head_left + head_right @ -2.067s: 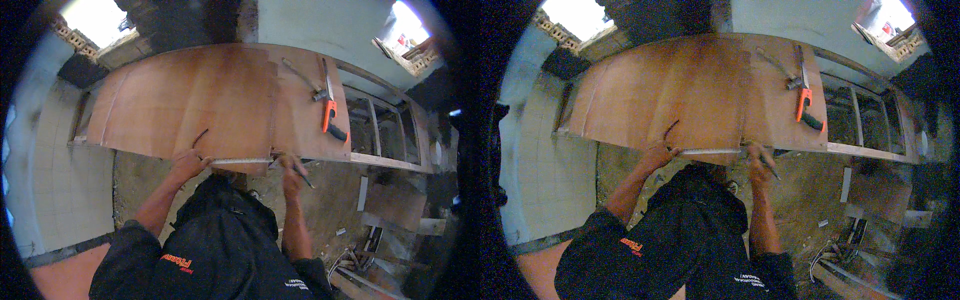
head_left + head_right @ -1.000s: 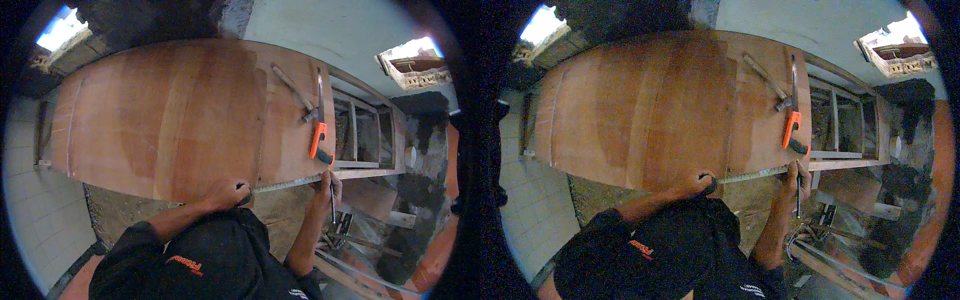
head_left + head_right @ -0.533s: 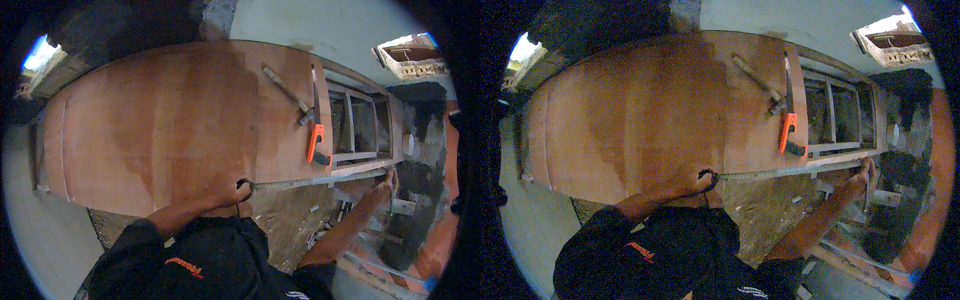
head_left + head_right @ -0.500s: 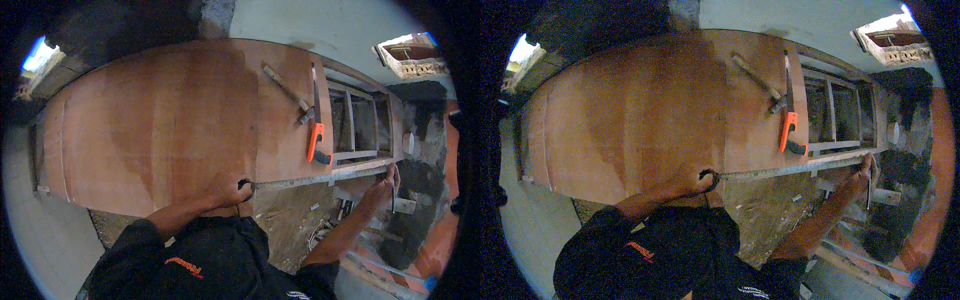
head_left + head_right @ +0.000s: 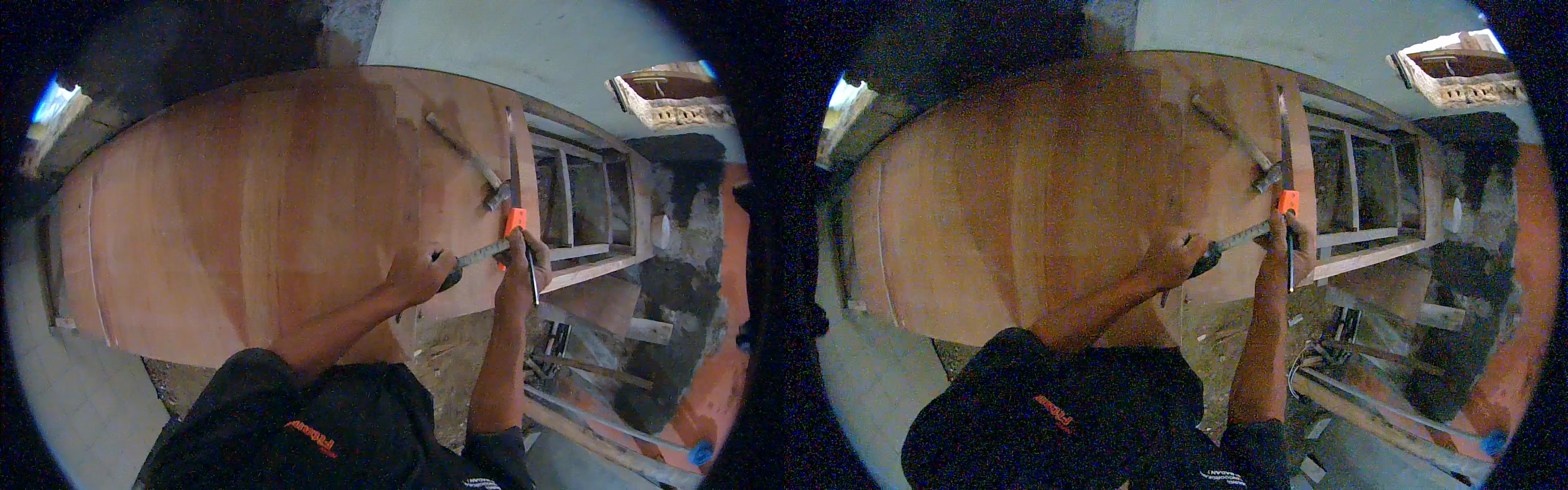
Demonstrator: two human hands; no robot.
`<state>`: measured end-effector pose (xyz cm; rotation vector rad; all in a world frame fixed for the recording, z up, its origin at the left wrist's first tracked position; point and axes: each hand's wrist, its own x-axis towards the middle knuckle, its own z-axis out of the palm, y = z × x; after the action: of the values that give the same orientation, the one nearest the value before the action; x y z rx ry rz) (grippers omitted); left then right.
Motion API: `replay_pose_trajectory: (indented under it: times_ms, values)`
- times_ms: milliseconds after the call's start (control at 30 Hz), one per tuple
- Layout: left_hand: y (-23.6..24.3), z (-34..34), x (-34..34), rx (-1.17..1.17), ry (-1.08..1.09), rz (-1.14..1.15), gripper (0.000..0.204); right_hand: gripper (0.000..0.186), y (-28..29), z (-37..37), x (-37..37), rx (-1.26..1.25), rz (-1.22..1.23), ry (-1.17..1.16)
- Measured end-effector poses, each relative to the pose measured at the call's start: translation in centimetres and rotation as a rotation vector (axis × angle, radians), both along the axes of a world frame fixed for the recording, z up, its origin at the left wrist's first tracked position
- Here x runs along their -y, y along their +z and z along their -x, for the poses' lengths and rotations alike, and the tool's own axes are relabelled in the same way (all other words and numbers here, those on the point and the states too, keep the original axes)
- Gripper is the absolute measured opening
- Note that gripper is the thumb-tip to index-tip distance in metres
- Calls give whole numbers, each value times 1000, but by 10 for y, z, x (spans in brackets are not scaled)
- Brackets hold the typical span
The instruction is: The person measures a large wooden board with a tape measure and marks it with a pencil. Then they use a hand saw to cut along the marked line, separating a section of the board.
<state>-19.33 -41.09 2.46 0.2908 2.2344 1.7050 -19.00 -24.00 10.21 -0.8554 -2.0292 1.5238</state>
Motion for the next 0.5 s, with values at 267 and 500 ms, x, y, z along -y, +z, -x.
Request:
replay_pose_trajectory:
  times_ms: [267,500]
  values:
    - [-52,47,-77,952,298,-618,49,39,-15,24,-7,212,-483,307]
    - [-57,70,-66,634,-24,-169,43,57,-68,10,9,192,-66,323]
